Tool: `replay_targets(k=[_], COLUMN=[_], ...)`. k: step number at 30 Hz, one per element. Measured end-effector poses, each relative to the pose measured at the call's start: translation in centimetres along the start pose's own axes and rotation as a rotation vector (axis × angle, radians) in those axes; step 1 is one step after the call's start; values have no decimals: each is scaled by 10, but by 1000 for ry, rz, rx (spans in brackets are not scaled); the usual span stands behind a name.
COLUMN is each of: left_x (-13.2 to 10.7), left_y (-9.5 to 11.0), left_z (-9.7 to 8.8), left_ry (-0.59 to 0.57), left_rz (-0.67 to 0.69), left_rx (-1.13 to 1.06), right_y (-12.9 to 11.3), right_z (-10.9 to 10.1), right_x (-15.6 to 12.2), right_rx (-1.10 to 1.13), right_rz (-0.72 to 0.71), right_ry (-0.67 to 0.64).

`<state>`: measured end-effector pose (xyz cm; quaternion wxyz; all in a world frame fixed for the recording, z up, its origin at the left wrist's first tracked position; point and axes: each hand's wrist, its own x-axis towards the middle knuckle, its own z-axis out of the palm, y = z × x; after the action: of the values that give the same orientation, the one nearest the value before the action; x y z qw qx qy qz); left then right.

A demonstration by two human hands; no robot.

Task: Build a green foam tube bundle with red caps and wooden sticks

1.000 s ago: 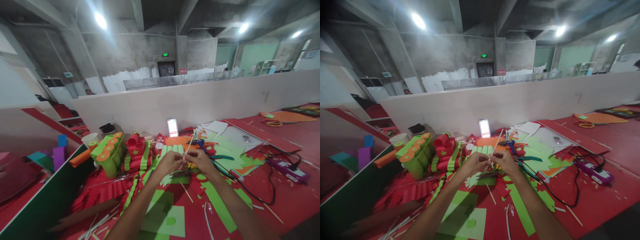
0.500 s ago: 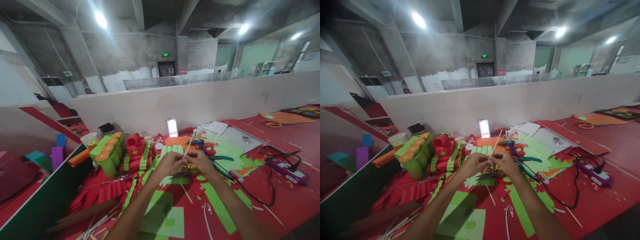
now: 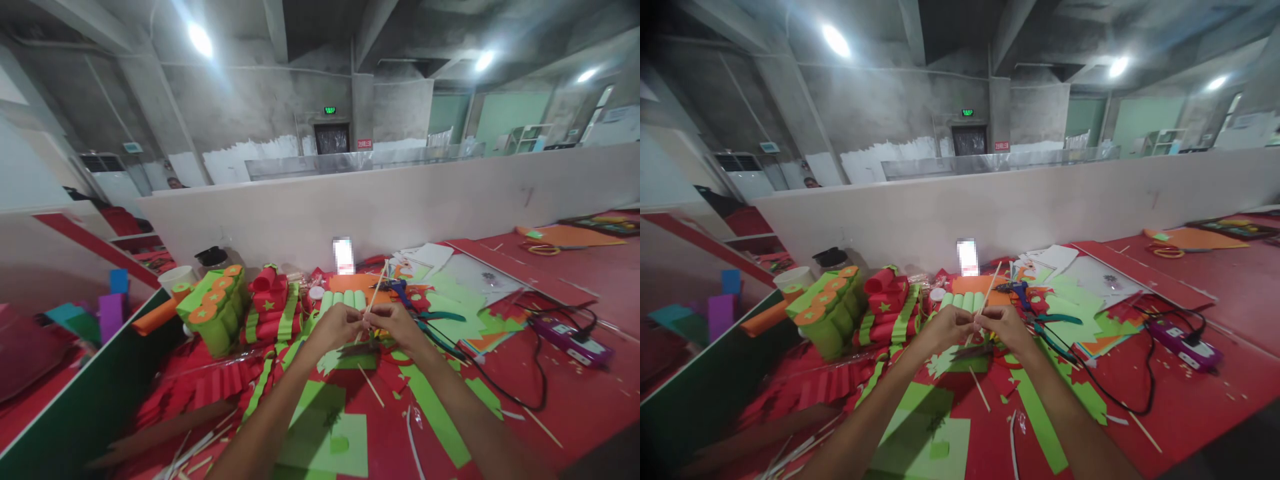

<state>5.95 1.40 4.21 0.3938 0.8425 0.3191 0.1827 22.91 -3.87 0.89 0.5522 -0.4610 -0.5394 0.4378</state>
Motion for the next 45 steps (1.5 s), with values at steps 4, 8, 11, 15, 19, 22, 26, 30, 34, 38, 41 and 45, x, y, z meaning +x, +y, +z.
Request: replay_targets(k=[4,8,11,15,19,22,26,30,34,38,41,45], left_x=[2,3,2,2,3,4,3,2,2,3,3,-2], left_y=[-3,-2,0,2,1,1,3,4,2,-6,-12,-13], left_z=[0,1,2,3,4,5,5,2,-2,-10,-19,-31], left_ry=[-54,-106,-121,-119,-113,-111,-114,-102,-96,-77,-70,-48], left_rz=[-47,-98,-136,-166,-157,-150,-145,-124,-101,-129,-137,-151], left_rx=[-109,-277,-391,-424,-419,-436,-440,-400,-312,-257,-290,-353], right_y=[0,0,1,0,-3,-3,-3,-1,1,-4,-11,-12], right_z=[1,0,-1,-1,-1,-1,-2,0,1,-14,-38,-74], right_x=[-1,-1,-1,-1,-1,-2,-2,-1,2,5,5,0], right_rx=[15,7,-5,-25,-28,-17,-13,-44,-46,-25,-90,-466], right_rz=[-3,5,13,-20,-8,2,-12,-14,-23,-40,-56,-119], right_ry=[-4,-6,-5,-20,-28,-19,-33,-21,17,178,294,286])
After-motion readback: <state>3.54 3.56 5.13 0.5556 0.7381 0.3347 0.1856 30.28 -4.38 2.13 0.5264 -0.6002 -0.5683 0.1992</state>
